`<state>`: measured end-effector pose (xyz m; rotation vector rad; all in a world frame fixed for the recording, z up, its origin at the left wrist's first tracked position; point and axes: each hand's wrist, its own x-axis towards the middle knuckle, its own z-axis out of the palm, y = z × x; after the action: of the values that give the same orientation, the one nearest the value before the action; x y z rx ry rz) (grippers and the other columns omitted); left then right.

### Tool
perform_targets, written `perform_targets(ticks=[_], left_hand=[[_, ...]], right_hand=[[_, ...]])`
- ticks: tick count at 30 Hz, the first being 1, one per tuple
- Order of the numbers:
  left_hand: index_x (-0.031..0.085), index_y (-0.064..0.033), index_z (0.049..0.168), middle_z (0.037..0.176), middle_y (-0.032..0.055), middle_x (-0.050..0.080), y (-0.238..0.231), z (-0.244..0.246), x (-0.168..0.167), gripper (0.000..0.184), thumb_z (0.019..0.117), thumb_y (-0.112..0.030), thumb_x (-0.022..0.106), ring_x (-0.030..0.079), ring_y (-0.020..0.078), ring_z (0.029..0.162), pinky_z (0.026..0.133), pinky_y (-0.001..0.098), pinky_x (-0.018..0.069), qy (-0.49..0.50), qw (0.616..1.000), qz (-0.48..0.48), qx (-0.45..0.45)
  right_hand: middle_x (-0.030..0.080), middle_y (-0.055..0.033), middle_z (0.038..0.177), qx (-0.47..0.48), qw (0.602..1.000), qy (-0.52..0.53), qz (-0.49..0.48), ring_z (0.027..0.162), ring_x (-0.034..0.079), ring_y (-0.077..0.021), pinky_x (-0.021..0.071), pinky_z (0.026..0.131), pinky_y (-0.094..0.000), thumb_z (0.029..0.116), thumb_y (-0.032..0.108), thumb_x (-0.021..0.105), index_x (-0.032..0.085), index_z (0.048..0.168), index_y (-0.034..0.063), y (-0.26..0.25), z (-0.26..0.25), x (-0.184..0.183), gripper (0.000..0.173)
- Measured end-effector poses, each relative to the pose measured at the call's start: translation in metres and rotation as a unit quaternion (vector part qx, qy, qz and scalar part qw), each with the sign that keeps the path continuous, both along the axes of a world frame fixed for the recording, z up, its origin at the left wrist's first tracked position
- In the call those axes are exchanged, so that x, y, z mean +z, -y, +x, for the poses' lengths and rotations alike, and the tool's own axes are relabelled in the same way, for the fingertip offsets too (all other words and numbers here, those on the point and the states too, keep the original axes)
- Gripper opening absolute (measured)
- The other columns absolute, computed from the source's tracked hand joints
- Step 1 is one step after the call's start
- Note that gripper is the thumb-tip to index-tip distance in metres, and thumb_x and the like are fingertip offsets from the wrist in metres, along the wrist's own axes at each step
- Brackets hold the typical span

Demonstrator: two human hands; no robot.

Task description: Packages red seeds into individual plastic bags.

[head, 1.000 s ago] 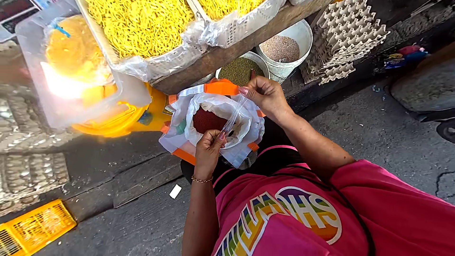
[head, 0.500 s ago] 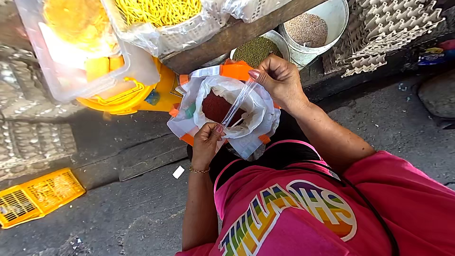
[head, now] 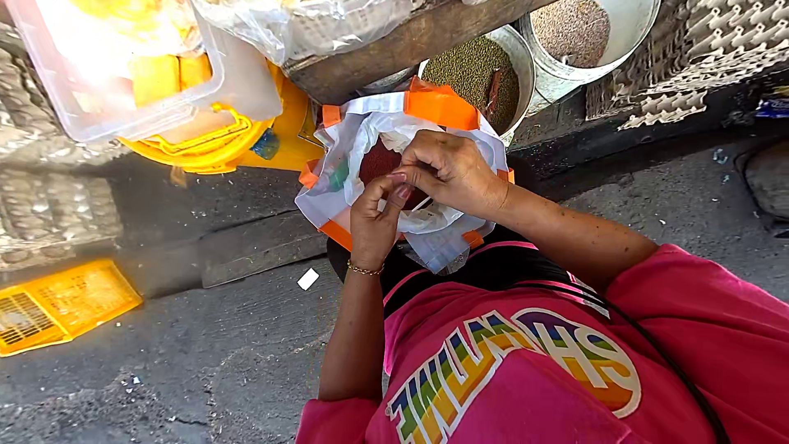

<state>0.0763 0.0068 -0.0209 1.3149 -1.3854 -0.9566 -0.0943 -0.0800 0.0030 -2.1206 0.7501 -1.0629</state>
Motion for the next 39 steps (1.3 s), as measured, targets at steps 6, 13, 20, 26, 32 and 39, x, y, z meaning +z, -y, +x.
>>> perform_targets(ticks=[6, 13, 20, 26, 32, 39], left_hand=[[0.069, 0.0007, 0.120, 0.116, 0.0060, 0.072, -0.003, 0.024, -0.021, 0.023, 0.1048, -0.011, 0.057, 0.069, 0.0084, 0.108, 0.100, 0.0288, 0.0542, 0.012, 0.998, 0.050, 0.035], [0.071, -0.0040, 0.117, 0.103, -0.0031, 0.073, -0.017, 0.026, -0.060, 0.019, 0.1017, -0.012, 0.063, 0.068, 0.0021, 0.092, 0.088, 0.0229, 0.0557, -0.053, 0.983, 0.116, 0.129], [0.071, -0.0019, 0.116, 0.104, 0.0001, 0.073, -0.018, 0.023, -0.080, 0.019, 0.1000, -0.010, 0.065, 0.067, 0.0021, 0.092, 0.088, 0.0223, 0.0554, -0.070, 0.975, 0.149, 0.146], [0.068, -0.0020, 0.119, 0.102, 0.0005, 0.071, -0.011, 0.022, -0.084, 0.022, 0.0971, -0.008, 0.068, 0.065, 0.0008, 0.086, 0.080, 0.0188, 0.0549, -0.071, 0.971, 0.175, 0.146], [0.068, -0.0030, 0.119, 0.100, -0.0002, 0.070, -0.011, 0.025, -0.089, 0.024, 0.0953, -0.008, 0.071, 0.065, -0.0001, 0.083, 0.078, 0.0172, 0.0548, -0.069, 0.967, 0.194, 0.153], [0.068, 0.0017, 0.116, 0.103, 0.0034, 0.072, -0.007, 0.030, -0.105, 0.020, 0.0987, -0.008, 0.065, 0.068, 0.0050, 0.091, 0.087, 0.0243, 0.0569, -0.077, 0.961, 0.181, 0.192]], right_hand=[[0.072, -0.0172, 0.105, 0.005, 0.980, -0.146, 0.134, 0.094, 0.072, -0.0287, 0.0580, 0.087, -0.0461, 0.1064, 0.011, 0.049, 0.070, 0.116, -0.0011, 0.018, 0.005, -0.058, 0.026], [0.059, -0.0251, 0.137, 0.185, 0.810, -0.510, 0.222, 0.130, 0.054, -0.0475, 0.0435, 0.101, -0.0687, 0.0993, 0.003, 0.059, 0.066, 0.129, 0.0003, -0.005, 0.031, -0.179, 0.031], [0.061, -0.0250, 0.132, 0.241, 0.810, -0.499, 0.195, 0.129, 0.054, -0.0464, 0.0487, 0.098, -0.0639, 0.0977, 0.004, 0.063, 0.069, 0.121, -0.0009, 0.014, 0.038, -0.190, 0.024], [0.068, -0.0267, 0.116, 0.071, 0.900, -0.357, 0.241, 0.108, 0.068, -0.0446, 0.0526, 0.095, -0.0615, 0.1025, 0.004, 0.054, 0.064, 0.120, -0.0045, 0.046, 0.043, -0.179, 0.023], [0.066, -0.0264, 0.127, -0.109, 0.898, -0.351, 0.241, 0.124, 0.061, -0.0434, 0.0438, 0.108, -0.0620, 0.1056, 0.020, 0.052, 0.065, 0.130, -0.0007, 0.082, 0.045, -0.187, 0.035], [0.070, -0.0263, 0.116, -0.132, 0.927, -0.262, 0.233, 0.113, 0.067, -0.0404, 0.0483, 0.104, -0.0552, 0.1043, 0.016, 0.055, 0.067, 0.122, -0.0074, 0.078, 0.049, -0.201, 0.032]])
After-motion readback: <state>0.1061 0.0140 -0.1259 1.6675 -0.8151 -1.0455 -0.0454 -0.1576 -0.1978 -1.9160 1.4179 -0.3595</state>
